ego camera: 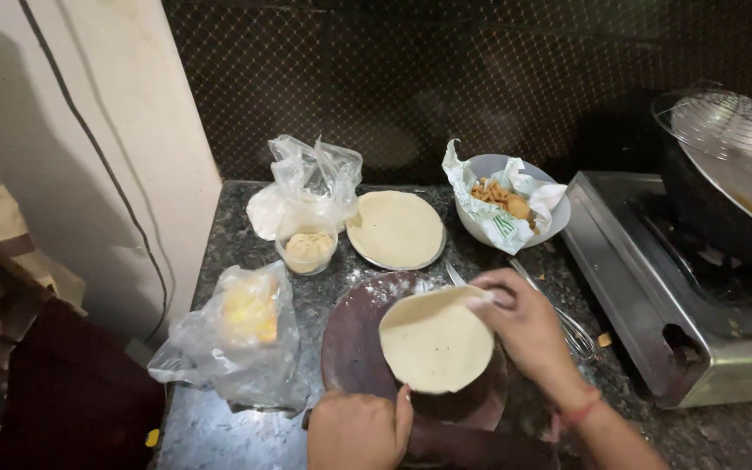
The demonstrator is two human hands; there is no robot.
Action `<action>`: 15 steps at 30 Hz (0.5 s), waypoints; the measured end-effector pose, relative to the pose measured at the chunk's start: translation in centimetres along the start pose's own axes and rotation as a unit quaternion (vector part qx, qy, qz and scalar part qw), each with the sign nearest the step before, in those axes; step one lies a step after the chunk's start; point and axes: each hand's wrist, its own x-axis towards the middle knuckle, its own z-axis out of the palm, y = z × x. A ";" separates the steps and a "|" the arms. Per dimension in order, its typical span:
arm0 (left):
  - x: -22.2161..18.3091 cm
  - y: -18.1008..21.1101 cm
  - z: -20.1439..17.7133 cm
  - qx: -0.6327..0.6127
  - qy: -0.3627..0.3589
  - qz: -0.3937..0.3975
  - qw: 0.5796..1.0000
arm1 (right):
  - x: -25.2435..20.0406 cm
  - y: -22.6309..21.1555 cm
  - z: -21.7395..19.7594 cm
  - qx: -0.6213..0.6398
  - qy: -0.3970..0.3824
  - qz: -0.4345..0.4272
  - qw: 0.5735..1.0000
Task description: Rolling out small circles of dough and placing them in a container.
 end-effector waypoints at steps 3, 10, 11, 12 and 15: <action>-0.2 -0.3 1.6 -0.004 -0.026 -0.039 0.999 | -1.5 2.9 -3.1 -0.183 -0.012 0.039 0.982; 4.4 -3.5 2.4 0.054 -0.081 -0.251 0.963 | -2.4 7.9 -2.6 -0.352 -0.017 0.060 0.934; 5.6 -3.9 2.5 0.054 -0.082 -0.252 0.963 | -1.9 8.1 -2.4 -0.352 -0.018 0.061 0.934; 7.0 -4.6 2.6 0.040 -0.011 -0.206 0.978 | -1.1 8.3 -2.0 -0.339 0.032 -0.007 0.940; 11.9 -6.5 3.9 0.029 0.093 -0.134 0.986 | 3.1 7.1 -1.2 -0.324 0.098 -0.057 0.939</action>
